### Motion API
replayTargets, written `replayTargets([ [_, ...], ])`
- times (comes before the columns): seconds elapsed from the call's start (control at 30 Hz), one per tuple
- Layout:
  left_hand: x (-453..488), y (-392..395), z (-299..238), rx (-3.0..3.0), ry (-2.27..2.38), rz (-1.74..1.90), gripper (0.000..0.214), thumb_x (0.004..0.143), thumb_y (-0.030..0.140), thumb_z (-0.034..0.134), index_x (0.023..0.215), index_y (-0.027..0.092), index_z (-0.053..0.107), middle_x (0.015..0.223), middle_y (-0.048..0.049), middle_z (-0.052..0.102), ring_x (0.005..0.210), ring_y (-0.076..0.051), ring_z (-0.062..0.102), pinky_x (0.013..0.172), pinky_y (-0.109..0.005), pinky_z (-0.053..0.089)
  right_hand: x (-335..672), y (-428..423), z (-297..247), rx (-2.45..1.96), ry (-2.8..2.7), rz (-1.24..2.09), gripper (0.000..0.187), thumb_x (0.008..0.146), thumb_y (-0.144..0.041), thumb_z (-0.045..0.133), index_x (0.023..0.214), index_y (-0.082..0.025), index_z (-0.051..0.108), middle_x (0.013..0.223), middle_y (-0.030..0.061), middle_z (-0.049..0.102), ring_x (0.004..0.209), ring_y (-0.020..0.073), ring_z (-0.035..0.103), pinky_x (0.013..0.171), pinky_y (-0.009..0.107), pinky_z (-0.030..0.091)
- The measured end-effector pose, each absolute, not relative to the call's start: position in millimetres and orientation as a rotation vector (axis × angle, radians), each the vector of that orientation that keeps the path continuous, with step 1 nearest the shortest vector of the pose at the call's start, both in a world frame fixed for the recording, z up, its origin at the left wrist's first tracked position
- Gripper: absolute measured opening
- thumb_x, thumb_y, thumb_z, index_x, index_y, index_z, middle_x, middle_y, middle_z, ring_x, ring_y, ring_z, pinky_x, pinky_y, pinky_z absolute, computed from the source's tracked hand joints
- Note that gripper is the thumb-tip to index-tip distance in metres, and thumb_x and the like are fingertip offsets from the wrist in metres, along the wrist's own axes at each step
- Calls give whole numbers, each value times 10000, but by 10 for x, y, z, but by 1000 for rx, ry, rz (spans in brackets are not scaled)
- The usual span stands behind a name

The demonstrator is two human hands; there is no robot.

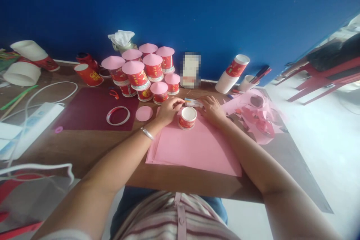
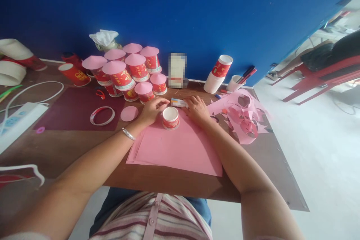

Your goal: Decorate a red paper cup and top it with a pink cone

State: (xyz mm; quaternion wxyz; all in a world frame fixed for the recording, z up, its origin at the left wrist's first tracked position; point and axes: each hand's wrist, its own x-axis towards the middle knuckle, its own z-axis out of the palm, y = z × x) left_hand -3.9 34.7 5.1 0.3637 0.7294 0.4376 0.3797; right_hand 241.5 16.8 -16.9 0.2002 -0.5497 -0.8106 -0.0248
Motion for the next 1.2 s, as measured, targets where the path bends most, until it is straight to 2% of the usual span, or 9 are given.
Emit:
replayTargets([
  [0.43, -43, 353, 29, 1814, 1091, 1048, 185, 892, 247, 595, 1008, 175, 720, 1036, -60, 756, 948, -194, 690, 872, -327, 530, 2381, 167, -176, -1537, -2308, -87, 386, 1004, -327, 533, 1333, -151, 629, 1287, 171, 670, 1186, 322, 597, 1023, 463, 514],
  [0.73, -64, 362, -7, 1778, 1055, 1032, 239, 922, 378, 610, 990, 180, 725, 982, -61, 751, 873, -190, 697, 758, -294, 551, 2341, 154, -181, -1521, -2307, -114, 401, 1026, -345, 481, 1351, -155, 619, 1257, 170, 673, 1151, 323, 593, 1010, 468, 511],
  [1.03, -14, 312, 110, 1834, 1077, 973, 164, 913, 285, 602, 974, 177, 710, 1015, -66, 765, 907, -193, 705, 833, -321, 548, 2327, 147, -209, -1536, -2306, -170, 386, 1025, -331, 485, 1338, -153, 625, 1251, 165, 680, 1129, 319, 601, 979, 452, 519],
  [1.2, -253, 143, 248, 2168, 1118, 849, 134, 924, 234, 600, 988, 184, 707, 971, -72, 737, 830, -192, 681, 795, -330, 553, 2343, 161, -234, -1546, -2309, -187, 372, 1015, -314, 494, 1311, -142, 641, 1252, 167, 685, 1135, 325, 599, 967, 453, 517],
])
